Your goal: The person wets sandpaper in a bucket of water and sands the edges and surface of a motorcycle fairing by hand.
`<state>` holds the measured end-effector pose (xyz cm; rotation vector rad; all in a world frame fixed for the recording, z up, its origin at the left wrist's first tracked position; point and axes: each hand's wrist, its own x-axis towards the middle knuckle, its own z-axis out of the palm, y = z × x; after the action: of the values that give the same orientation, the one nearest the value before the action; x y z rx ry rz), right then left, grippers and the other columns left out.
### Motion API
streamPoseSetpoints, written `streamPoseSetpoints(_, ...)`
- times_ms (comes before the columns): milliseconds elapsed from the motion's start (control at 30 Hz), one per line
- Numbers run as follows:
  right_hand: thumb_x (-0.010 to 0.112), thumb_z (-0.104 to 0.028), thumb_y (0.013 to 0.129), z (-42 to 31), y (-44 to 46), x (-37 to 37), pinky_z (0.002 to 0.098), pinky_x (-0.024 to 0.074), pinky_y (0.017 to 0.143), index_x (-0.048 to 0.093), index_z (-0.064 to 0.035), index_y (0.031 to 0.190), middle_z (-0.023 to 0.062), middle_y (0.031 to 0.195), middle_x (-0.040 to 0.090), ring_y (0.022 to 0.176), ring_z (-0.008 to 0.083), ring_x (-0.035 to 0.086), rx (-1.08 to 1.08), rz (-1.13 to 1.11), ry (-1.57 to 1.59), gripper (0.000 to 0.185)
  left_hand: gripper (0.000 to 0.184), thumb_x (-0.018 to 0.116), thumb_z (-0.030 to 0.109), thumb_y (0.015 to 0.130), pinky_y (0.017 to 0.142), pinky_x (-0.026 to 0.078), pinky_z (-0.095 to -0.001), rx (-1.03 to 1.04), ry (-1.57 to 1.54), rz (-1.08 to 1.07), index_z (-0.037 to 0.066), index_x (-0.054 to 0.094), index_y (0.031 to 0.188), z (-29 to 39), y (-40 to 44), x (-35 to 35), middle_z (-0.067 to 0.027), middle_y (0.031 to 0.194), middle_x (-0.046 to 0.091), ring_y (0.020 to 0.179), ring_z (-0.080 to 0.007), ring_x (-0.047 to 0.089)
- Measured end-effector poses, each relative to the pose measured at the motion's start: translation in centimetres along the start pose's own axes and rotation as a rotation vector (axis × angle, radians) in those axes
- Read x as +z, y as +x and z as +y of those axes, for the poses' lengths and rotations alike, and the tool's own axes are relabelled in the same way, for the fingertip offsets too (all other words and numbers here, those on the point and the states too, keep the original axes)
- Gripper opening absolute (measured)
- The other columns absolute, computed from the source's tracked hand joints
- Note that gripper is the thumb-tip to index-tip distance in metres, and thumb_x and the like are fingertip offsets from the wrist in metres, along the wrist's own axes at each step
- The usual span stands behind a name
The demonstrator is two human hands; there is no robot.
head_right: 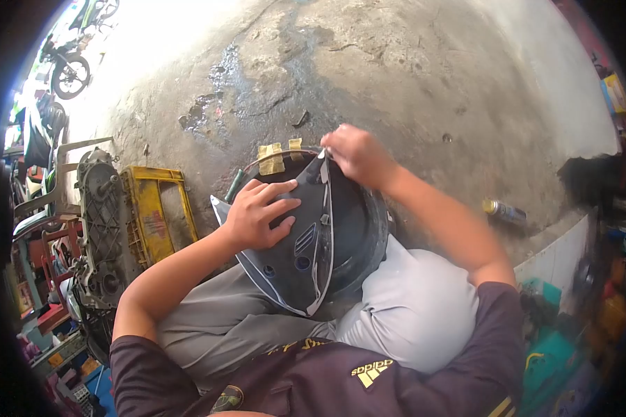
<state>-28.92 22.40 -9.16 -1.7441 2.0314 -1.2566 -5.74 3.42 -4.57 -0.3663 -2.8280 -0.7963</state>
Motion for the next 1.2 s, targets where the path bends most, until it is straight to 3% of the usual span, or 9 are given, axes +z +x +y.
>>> streamPoseSetpoints(33,0.074,0.001,0.092,0.0,0.2,-0.2,0.0465,0.0589,0.082,0.068,-0.0018,0.102,0.0149,0.092,0.070,0.092,0.0387,0.071,0.107,0.007,-0.058,0.012,0.034,0.082,0.020,0.079,0.084,0.053,-0.0408,-0.010,0.006,0.009,0.015,0.078,0.112,0.0,-0.1,0.1,-0.0081,0.137,0.071,0.095,-0.0245,0.072)
streamPoseSetpoints(167,0.073,0.000,0.089,-3.8,-0.3,1.2,0.0490,0.0586,0.081,0.069,-0.0033,0.102,0.0135,0.095,0.072,0.093,0.0371,0.070,-0.197,-0.085,0.017,0.013,0.034,0.083,0.021,0.079,0.083,0.053,-0.0406,-0.014,0.003,0.001,0.015,0.079,0.113,-0.1,-0.4,0.3,-0.0080,0.137,0.071,0.095,-0.0243,0.072)
streamPoseSetpoints(300,0.073,0.001,0.088,0.2,-0.2,0.7,0.0465,0.0577,0.089,0.069,-0.0057,0.107,0.0131,0.097,0.072,0.095,0.0359,0.070,0.028,0.019,-0.097,0.021,0.033,0.083,0.021,0.079,0.083,0.053,-0.0402,-0.009,0.006,0.009,0.015,0.079,0.112,0.0,-0.5,0.3,-0.0079,0.137,0.071,0.095,-0.0241,0.072)
streamPoseSetpoints(467,0.072,0.002,0.082,-3.4,-0.4,1.6,0.0486,0.0571,0.089,0.071,-0.0027,0.105,0.0149,0.097,0.073,0.097,0.0366,0.070,-0.207,-0.086,0.010,0.023,0.033,0.082,0.021,0.080,0.085,0.054,-0.0405,-0.014,-0.002,0.008,0.015,0.079,0.112,0.0,-0.4,0.2,-0.0084,0.137,0.070,0.094,-0.0246,0.072)
streamPoseSetpoints(600,0.071,0.004,0.081,0.3,-0.1,1.0,0.0475,0.0575,0.089,0.069,-0.0036,0.105,0.0119,0.098,0.072,0.098,0.0356,0.069,-0.078,0.022,-0.082,0.026,0.034,0.082,0.021,0.080,0.086,0.054,-0.0406,0.001,0.008,0.021,0.014,0.079,0.113,-0.1,-0.3,0.2,-0.0086,0.137,0.070,0.094,-0.0251,0.072)
streamPoseSetpoints(767,0.070,0.002,0.083,-2.9,-0.2,1.2,0.0478,0.0574,0.089,0.070,-0.0032,0.105,0.0152,0.099,0.072,0.096,0.0377,0.069,-0.248,-0.038,-0.039,0.022,0.035,0.083,0.020,0.079,0.084,0.053,-0.0392,-0.006,0.003,-0.006,0.015,0.079,0.113,-0.1,-0.2,0.0,-0.0081,0.136,0.071,0.094,-0.0246,0.072)
streamPoseSetpoints(867,0.072,0.003,0.084,-0.6,-0.1,1.0,0.0470,0.0581,0.089,0.068,-0.0048,0.103,0.0142,0.096,0.070,0.096,0.0364,0.069,0.070,0.038,-0.054,0.021,0.035,0.083,0.022,0.080,0.084,0.053,-0.0392,-0.011,0.000,0.005,0.016,0.078,0.114,0.0,-0.4,0.1,-0.0070,0.135,0.070,0.093,-0.0245,0.071)
streamPoseSetpoints(1000,0.072,0.004,0.085,-4.2,-0.4,1.3,0.0482,0.0584,0.083,0.070,-0.0031,0.107,0.0151,0.098,0.071,0.093,0.0376,0.070,-0.204,-0.021,0.044,0.023,0.034,0.082,0.023,0.082,0.084,0.052,-0.0397,-0.015,-0.009,0.011,0.016,0.076,0.115,0.0,-0.2,0.0,-0.0066,0.135,0.070,0.092,-0.0246,0.070)
streamPoseSetpoints(1200,0.072,0.005,0.081,-1.2,-0.7,1.2,0.0469,0.0598,0.087,0.071,-0.0041,0.104,0.0123,0.095,0.071,0.097,0.0365,0.070,-0.023,0.059,-0.054,0.025,0.033,0.082,0.024,0.083,0.085,0.052,-0.0400,-0.003,-0.001,0.021,0.015,0.076,0.115,-0.1,-0.2,0.0,-0.0070,0.136,0.070,0.092,-0.0248,0.070)
